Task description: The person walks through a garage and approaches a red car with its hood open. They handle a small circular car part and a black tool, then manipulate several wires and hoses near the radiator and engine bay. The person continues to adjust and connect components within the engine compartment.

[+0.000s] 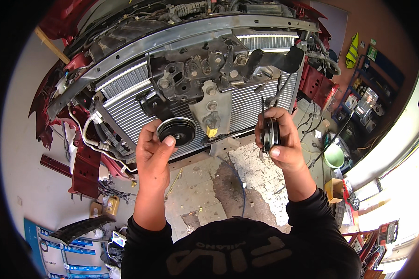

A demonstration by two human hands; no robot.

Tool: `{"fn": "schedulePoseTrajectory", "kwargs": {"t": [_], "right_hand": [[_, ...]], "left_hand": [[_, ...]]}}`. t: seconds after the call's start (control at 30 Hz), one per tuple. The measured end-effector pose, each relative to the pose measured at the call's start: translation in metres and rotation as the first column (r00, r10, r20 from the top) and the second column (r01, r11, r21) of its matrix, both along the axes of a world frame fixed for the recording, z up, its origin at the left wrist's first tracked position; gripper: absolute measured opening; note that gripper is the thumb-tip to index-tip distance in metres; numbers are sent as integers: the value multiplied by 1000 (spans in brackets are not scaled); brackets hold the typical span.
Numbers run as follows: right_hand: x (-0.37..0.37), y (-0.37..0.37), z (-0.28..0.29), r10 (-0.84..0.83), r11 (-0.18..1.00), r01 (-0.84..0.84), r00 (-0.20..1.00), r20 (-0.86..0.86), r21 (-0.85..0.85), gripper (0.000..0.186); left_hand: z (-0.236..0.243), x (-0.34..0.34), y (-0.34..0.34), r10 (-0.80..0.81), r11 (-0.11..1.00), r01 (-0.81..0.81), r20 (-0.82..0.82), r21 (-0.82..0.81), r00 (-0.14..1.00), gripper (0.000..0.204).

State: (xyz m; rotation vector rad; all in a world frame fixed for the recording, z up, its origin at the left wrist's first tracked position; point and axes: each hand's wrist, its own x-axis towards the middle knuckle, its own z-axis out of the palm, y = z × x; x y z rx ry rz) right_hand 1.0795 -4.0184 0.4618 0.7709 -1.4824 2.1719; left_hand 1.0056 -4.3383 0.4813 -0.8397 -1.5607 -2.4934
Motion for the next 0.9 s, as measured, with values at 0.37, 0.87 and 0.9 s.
{"fn": "schedulePoseTrajectory", "kwargs": {"t": [0.37,0.87,0.9], "right_hand": [[29,-10,-11,-52,969,35,997,64,246,88],[75,-74,-46,363,924,-380,824,435,-50,88],[76,-75,-46,371,922,-380,819,437,-71,87]], "left_hand": [[-30,56,1,367,880,-472,-554,-52,747,29],[-29,87,25,8,864,-242,-470,-441,883,43],[-30,87,23,-21,872,-205,-453,-444,891,45]]}}
